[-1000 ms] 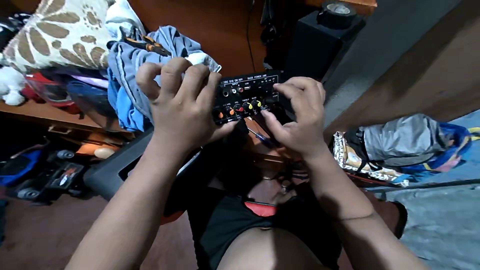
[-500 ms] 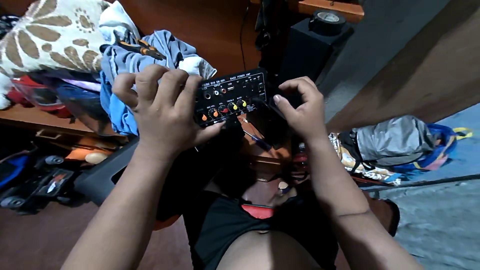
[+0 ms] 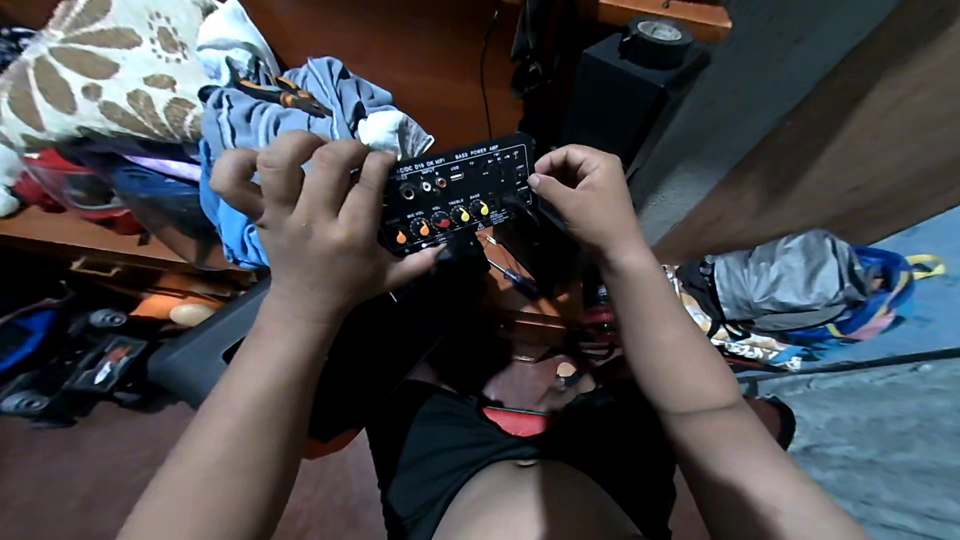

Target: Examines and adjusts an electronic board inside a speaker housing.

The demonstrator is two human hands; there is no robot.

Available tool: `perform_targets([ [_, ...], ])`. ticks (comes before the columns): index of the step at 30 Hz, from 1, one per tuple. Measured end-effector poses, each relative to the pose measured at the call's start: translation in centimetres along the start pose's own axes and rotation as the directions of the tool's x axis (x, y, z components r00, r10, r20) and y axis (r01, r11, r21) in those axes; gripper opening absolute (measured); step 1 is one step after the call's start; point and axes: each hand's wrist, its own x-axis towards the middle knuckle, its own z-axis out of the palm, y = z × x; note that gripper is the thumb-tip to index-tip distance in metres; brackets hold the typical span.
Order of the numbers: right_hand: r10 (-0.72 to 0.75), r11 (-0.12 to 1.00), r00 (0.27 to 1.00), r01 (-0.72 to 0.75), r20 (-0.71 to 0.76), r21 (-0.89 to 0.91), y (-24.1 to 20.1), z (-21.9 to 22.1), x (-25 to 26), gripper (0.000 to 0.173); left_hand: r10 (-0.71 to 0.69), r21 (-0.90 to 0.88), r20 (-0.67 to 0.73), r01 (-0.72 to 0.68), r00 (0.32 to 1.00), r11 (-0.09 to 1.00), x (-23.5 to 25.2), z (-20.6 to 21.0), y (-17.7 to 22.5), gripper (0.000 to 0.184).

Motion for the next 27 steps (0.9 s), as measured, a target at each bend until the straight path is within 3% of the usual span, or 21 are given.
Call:
perform_targets([
  [15, 0.003, 1.000, 0.998, -0.003, 0.061, 0.000, -0.09, 0.25, 0.06, 0.021, -0.019, -0.001, 0.014, 0.019, 1.000, 1.000, -0.20, 0.21, -0.29, 0.088],
  [27, 0.006, 0.999, 0.997, -0.008, 0.076, 0.033, 0.24, 0.29, 0.22, 0.022, 0.001, 0.004, -0.003, -0.001, 1.000, 1.000, -0.06, 0.48, -0.20, 0.088],
])
